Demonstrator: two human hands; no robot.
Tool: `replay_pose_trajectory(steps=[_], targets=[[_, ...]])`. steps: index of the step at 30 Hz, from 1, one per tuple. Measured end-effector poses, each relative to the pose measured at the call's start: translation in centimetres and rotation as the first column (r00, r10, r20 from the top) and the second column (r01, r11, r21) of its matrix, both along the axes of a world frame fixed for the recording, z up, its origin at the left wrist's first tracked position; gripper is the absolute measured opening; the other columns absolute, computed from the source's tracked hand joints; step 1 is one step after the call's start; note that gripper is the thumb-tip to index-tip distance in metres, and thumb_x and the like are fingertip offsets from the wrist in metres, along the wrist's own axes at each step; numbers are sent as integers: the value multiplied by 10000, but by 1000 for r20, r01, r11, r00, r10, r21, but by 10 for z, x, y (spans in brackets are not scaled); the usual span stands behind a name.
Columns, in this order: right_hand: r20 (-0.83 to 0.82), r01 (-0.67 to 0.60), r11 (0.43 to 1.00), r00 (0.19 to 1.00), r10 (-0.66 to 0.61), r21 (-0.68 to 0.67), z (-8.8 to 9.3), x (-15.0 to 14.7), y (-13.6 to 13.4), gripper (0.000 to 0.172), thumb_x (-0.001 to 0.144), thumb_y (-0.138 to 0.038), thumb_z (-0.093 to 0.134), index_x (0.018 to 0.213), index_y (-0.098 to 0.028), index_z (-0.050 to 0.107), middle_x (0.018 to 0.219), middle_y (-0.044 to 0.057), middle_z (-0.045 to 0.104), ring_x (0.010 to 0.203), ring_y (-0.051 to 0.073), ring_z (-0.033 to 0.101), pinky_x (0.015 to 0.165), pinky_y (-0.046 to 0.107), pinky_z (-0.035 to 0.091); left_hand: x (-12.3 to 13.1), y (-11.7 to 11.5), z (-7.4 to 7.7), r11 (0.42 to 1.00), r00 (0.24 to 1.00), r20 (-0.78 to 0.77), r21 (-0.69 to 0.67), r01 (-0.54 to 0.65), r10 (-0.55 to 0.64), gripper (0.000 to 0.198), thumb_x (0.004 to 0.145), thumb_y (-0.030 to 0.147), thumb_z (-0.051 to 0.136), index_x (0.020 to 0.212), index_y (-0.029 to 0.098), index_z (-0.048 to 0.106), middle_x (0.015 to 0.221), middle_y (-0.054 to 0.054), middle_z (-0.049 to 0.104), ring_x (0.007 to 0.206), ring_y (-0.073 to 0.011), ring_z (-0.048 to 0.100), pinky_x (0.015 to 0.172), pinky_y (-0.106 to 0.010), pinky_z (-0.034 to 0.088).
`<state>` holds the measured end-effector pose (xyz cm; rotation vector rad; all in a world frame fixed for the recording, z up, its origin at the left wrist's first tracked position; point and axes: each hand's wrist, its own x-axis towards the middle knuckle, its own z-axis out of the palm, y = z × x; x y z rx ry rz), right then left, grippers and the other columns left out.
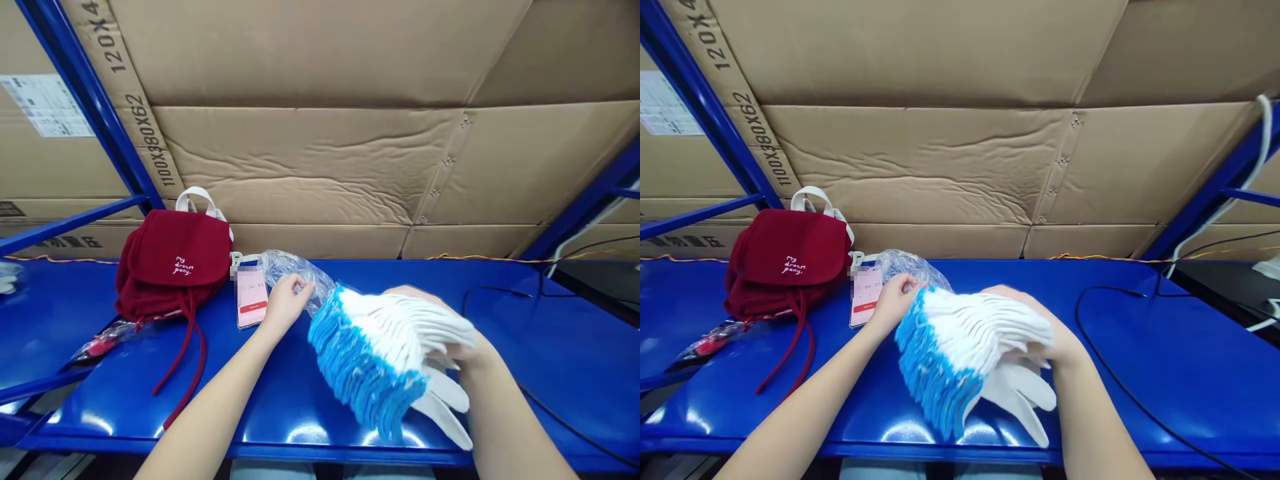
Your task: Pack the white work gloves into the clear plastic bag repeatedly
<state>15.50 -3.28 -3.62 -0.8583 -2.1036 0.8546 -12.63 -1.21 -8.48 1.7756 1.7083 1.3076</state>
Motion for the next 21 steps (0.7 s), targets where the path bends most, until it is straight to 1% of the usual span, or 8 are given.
replay_pose_trajectory(steps=[2, 3, 6, 9, 13, 15, 18, 21], targets=[[74, -213, 974, 973, 219, -75, 5, -15, -6, 518, 601, -404, 701, 1084, -237, 614, 1060, 51, 677, 942, 258, 650, 803, 347, 532, 0, 0, 1, 999, 998, 53, -27, 37, -36, 271, 772, 412, 557, 641, 176, 549, 637, 13, 513, 644, -138, 463, 599, -236, 349], [112, -209, 975, 970, 216, -73, 6, -23, -8, 453, 645, -373, 663, 1073, -232, 618, 1058, 46, 675, 949, 248, 644, 812, 337, 519, 0, 0, 1, 996, 990, 118, -41, 80, -75, 281, 785, 418, 539, 651, 172, 560, 637, 10, 528, 638, -137, 473, 598, -235, 360], [174, -28, 999, 985, 21, 40, 5, -38, -7, 445, 627, -277, 644, 1067, -229, 608, 1094, 44, 659, 984, 250, 619, 831, 329, 490, -2, -2, -1, 982, 937, 308, -39, 185, -164, 284, 803, 425, 515, 747, 164, 612, 690, -4, 595, 667, -146, 523, 622, -236, 401], [214, 150, 982, 961, -172, 118, -2, -40, -1, 466, 627, -249, 635, 1089, -245, 570, 1110, 45, 652, 976, 260, 613, 806, 337, 481, -2, -1, -6, 986, 917, 370, -14, 164, -147, 291, 805, 430, 517, 835, 167, 640, 748, -9, 624, 717, -155, 552, 646, -233, 419], [328, 380, 910, 849, -413, 164, -13, -44, 3, 437, 679, -329, 623, 1102, -276, 525, 1066, 37, 662, 917, 276, 624, 709, 331, 464, 3, -1, -12, 985, 911, 399, -81, 152, -108, 338, 828, 461, 486, 876, 173, 658, 538, 38, 495, 500, -106, 450, 490, -205, 357], [406, 443, 872, 773, -488, 207, -16, -50, 0, 408, 716, -385, 595, 1105, -281, 527, 1035, 45, 661, 886, 278, 623, 653, 317, 440, 6, -2, -11, 980, 889, 452, -134, 150, -74, 375, 837, 480, 472, 918, 169, 666, 469, 59, 420, 415, -85, 374, 421, -197, 303], [492, 387, 865, 713, -500, 318, -18, -59, -4, 416, 754, -376, 566, 1160, -290, 531, 1038, 66, 641, 901, 273, 602, 633, 301, 406, 7, -4, -3, 976, 832, 554, -190, 111, 13, 425, 833, 485, 487, 1071, 173, 650, 452, 74, 392, 370, -71, 341, 373, -185, 268], [540, 206, 895, 736, -408, 395, -17, -62, -5, 506, 760, -280, 568, 1260, -296, 495, 1094, 80, 616, 967, 258, 567, 702, 305, 403, 6, -5, 5, 985, 852, 522, -164, 48, 45, 470, 848, 476, 479, 1187, 178, 608, 455, 73, 414, 362, -71, 366, 367, -183, 302]])
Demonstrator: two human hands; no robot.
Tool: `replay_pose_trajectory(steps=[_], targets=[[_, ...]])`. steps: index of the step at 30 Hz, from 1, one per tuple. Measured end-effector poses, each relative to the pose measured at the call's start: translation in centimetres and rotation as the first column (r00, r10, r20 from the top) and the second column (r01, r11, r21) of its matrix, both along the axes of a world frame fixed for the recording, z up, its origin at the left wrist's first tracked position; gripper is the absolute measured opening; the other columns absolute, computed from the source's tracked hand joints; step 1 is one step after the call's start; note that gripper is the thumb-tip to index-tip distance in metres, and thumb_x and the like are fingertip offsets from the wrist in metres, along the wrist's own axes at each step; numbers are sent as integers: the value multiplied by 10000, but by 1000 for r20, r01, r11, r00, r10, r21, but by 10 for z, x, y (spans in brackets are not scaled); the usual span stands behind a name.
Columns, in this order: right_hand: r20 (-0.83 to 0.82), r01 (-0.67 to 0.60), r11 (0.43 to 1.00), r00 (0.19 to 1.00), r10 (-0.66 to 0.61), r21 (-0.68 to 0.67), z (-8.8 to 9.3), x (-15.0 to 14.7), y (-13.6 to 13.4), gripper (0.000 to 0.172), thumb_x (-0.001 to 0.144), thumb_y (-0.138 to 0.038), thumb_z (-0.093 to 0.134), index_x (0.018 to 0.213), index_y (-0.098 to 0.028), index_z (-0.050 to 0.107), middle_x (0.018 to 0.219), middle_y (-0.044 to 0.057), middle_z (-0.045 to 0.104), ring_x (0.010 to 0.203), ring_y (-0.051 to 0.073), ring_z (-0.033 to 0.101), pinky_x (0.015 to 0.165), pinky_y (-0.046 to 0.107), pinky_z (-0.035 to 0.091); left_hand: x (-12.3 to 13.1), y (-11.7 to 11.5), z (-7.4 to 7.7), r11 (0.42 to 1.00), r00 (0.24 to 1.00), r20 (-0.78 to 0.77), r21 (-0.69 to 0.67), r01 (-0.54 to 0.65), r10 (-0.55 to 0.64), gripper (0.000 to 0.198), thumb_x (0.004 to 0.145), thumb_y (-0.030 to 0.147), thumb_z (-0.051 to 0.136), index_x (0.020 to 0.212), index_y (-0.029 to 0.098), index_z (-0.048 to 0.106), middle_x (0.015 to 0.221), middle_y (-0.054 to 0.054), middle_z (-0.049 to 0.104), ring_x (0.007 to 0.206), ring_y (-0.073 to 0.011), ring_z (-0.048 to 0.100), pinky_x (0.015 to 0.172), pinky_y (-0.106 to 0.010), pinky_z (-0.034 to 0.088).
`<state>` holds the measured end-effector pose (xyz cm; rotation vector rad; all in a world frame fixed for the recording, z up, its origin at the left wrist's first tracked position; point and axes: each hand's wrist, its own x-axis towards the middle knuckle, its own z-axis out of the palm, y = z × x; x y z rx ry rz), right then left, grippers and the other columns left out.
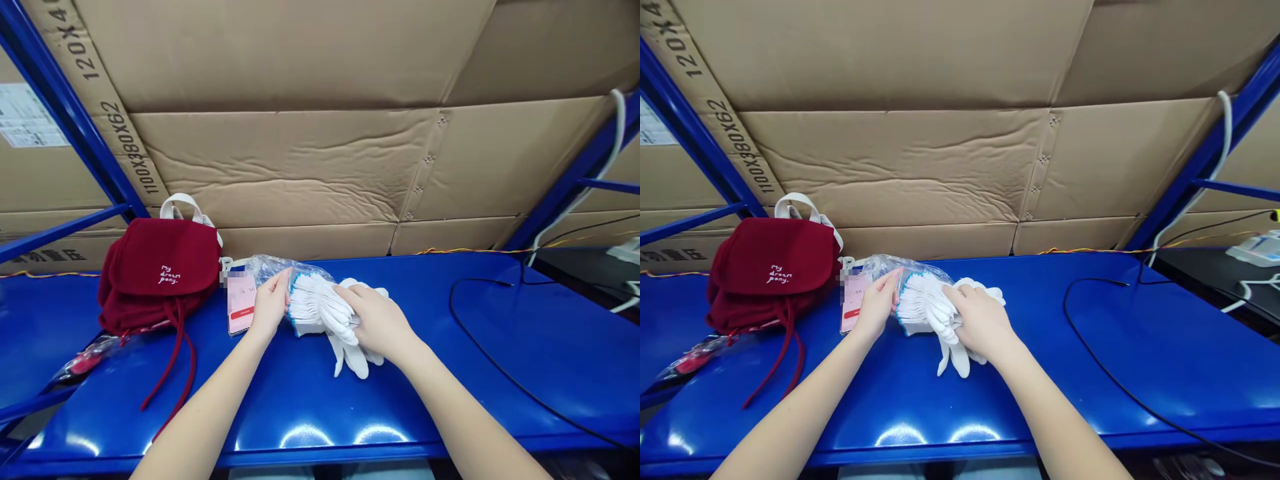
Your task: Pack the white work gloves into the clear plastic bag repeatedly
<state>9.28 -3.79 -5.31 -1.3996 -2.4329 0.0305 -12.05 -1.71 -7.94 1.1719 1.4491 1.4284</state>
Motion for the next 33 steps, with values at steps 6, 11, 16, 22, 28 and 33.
replay_pose_trajectory(steps=[6, 11, 16, 22, 28, 33], targets=[[8, -88, 996, 996, 88, 5, -2, 4, 3, 517, 786, -227, 541, 1293, -294, 470, 1181, 67, 586, 1025, 226, 541, 789, 301, 387, 0, -10, 5, 891, 848, -529, 378, 250, -13, 354, 900, 364, 446, 1112, 186, 668, 983, -63, 719, 879, -190, 669, 782, -299, 521], [-170, 253, 966, 951, -260, -61, -9, 1, 9, 677, 759, -341, 562, 1375, -201, 320, 1222, 109, 579, 1042, 274, 552, 725, 309, 400, 16, -27, 1, 806, 740, -672, 424, 414, -27, 338, 923, 308, 422, 1143, 200, 653, 1098, -63, 693, 967, -196, 662, 847, -301, 515], [-178, 344, 937, 920, -350, -62, -7, -12, 9, 870, 752, -359, 560, 1473, -188, 104, 1165, 135, 564, 1045, 300, 545, 687, 324, 419, 43, -37, -8, 795, 787, -605, 418, 440, -118, 363, 933, 319, 401, 1145, 161, 650, 799, -65, 710, 716, -156, 649, 683, -257, 507], [-167, 239, 968, 954, -247, -72, -7, -11, 10, 813, 726, -307, 580, 1458, -225, 234, 1204, 158, 491, 1069, 307, 517, 785, 380, 440, 48, -42, -8, 759, 770, -562, 347, 551, -302, 370, 929, 312, 373, 1168, 179, 621, 697, -30, 658, 677, -147, 613, 728, -269, 481], [-661, -171, 895, 732, -166, -413, -11, 21, 38, 622, 814, -434, 443, 1408, -277, 346, 1221, 77, 560, 655, 141, 565, 622, 314, 468, 35, -39, -5, 915, 840, -476, 154, 373, -262, 387, 816, 423, 548, 1101, 173, 472, 644, 38, 559, 504, -114, 503, 533, -239, 401], [-653, -82, 957, 747, -125, -278, -26, 13, 57, 390, 794, -349, 497, 1148, -239, 620, 792, 11, 597, 684, 155, 531, 666, 305, 437, 39, -44, 2, 946, 628, -759, 49, 319, -172, 723, 611, 568, 700, 1187, 210, 450, 887, -30, 608, 754, -207, 610, 660, -310, 466]])
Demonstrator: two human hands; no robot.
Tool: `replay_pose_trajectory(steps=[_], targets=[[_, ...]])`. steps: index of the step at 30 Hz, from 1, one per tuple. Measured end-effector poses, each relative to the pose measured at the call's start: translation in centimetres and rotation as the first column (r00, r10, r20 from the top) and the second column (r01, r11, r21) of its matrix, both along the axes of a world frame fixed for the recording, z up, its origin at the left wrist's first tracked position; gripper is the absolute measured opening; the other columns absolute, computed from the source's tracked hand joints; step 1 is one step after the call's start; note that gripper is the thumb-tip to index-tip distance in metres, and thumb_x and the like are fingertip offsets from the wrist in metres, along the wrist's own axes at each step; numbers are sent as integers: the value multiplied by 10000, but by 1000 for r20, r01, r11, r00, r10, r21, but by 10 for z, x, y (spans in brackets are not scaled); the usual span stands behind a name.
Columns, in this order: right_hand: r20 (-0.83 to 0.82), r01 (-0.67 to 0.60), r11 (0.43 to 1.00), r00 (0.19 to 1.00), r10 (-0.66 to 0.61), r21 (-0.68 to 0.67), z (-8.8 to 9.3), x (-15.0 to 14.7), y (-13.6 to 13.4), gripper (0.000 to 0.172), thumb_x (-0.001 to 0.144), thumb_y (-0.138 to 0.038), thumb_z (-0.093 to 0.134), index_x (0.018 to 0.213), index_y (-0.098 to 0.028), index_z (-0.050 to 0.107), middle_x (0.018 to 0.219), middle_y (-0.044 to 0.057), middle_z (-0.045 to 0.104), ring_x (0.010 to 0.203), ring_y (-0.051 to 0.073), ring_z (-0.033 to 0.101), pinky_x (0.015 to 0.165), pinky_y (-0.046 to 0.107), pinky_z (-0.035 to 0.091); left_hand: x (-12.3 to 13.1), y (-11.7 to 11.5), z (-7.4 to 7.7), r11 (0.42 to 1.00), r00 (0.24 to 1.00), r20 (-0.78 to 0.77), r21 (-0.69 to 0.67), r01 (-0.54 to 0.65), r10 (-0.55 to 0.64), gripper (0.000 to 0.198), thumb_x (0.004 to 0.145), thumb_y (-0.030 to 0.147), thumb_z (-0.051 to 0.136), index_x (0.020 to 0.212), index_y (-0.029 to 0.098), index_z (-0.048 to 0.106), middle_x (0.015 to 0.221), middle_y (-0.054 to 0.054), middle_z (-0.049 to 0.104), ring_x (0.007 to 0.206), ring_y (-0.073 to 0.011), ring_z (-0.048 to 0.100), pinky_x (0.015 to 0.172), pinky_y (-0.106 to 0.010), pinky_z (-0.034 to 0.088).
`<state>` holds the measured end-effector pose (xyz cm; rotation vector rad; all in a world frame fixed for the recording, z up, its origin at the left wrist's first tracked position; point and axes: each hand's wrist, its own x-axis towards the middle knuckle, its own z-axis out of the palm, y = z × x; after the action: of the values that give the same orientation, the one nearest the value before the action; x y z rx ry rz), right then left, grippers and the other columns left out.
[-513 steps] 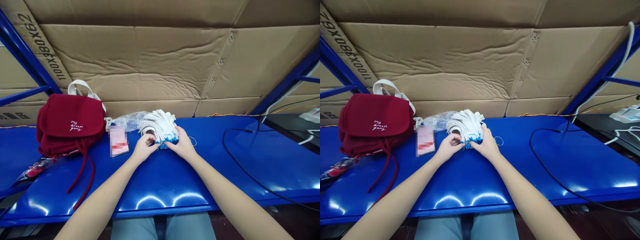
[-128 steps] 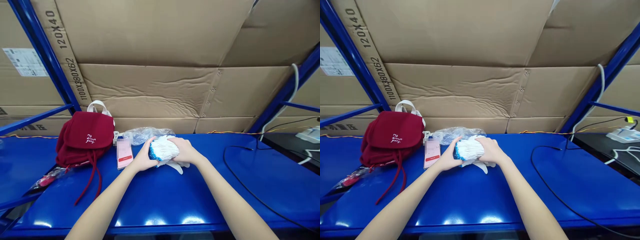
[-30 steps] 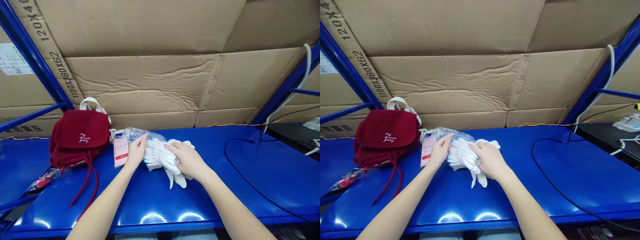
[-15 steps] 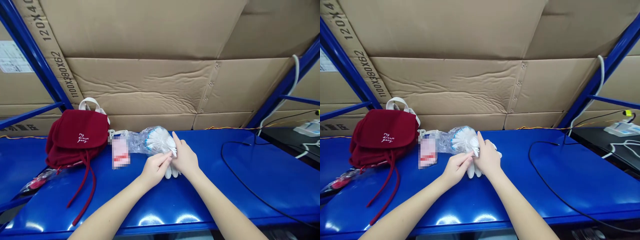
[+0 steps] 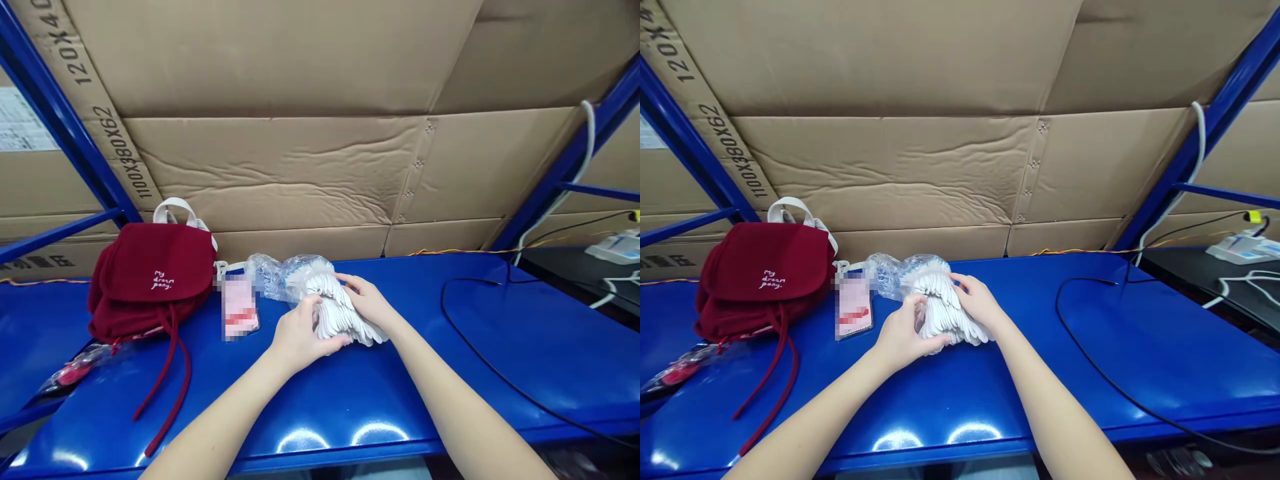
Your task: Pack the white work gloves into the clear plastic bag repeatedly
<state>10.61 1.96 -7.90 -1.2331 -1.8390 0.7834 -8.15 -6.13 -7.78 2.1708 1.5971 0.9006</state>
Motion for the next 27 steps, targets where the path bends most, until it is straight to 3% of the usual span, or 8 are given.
replay_pose_trajectory(steps=[4, 8, 11, 15, 17, 20, 22, 27], targets=[[-60, 19, 987, 998, -9, 159, -10, -7, 4, 131, 758, -312, 536, 774, -216, 623, 868, 29, 581, 851, 188, 536, 736, 315, 423, 8, -5, 4, 999, 945, -327, 39, 29, -15, 940, 595, 595, 704, 1403, 366, 282, 1127, -77, 550, 937, -294, 616, 701, -349, 495], [-373, 1, 997, 927, -30, -78, -11, 0, 5, 91, 737, -284, 508, 690, -219, 463, 678, -28, 529, 655, 142, 501, 621, 271, 393, 14, -5, 5, 1000, 881, -473, -2, -19, 16, 832, 700, 587, 618, 1422, 407, 245, 1053, -89, 575, 887, -305, 638, 659, -355, 506], [-422, -161, 959, 905, 48, -235, -7, 14, 3, 158, 719, -301, 539, 679, -221, 409, 553, -70, 416, 521, 108, 395, 523, 237, 316, 16, -5, 5, 1000, 877, -480, -14, -10, 2, 762, 735, 561, 590, 1411, 401, 274, 1068, -81, 582, 881, -289, 642, 682, -350, 508], [-212, -327, 916, 936, 280, -231, 2, 29, -9, 298, 680, -399, 652, 818, -212, 466, 707, -50, 479, 635, 120, 446, 592, 247, 361, 15, -2, -2, 1000, 902, -431, -25, 8, -18, 737, 756, 525, 583, 1412, 387, 275, 1111, -69, 564, 906, -265, 631, 720, -338, 503], [-108, -307, 945, 949, 296, -115, 8, 26, -17, 357, 649, -403, 698, 835, -217, 456, 771, -42, 476, 708, 133, 462, 648, 259, 380, 12, 2, -7, 1000, 940, -341, 24, 3, 5, 724, 767, 514, 579, 1411, 360, 286, 1153, -78, 535, 949, -263, 612, 720, -329, 503], [17, -170, 982, 985, 169, 85, 12, 12, -28, 343, 636, -357, 728, 710, -217, 423, 729, -51, 423, 690, 126, 426, 653, 258, 365, 5, 6, -15, 990, 971, -238, 144, 12, 23, 659, 792, 398, 576, 1396, 327, 319, 1118, -79, 517, 951, -252, 588, 707, -325, 499], [-21, -91, 983, 995, 95, 156, 11, 2, -31, 344, 673, -354, 701, 628, -211, 392, 688, -49, 406, 659, 121, 413, 639, 258, 360, 0, 9, -20, 979, 974, -227, 202, 29, 18, 612, 801, 307, 557, 1377, 317, 349, 1045, -65, 519, 905, -237, 584, 698, -322, 493], [-273, -49, 999, 961, 51, 14, 8, 6, -25, 382, 812, -465, 524, 568, -206, 385, 592, -42, 412, 582, 111, 412, 586, 254, 364, -5, 13, -24, 961, 983, -177, 275, 12, 39, 577, 783, 249, 560, 1331, 271, 381, 1017, -61, 521, 897, -232, 582, 690, -315, 479]])
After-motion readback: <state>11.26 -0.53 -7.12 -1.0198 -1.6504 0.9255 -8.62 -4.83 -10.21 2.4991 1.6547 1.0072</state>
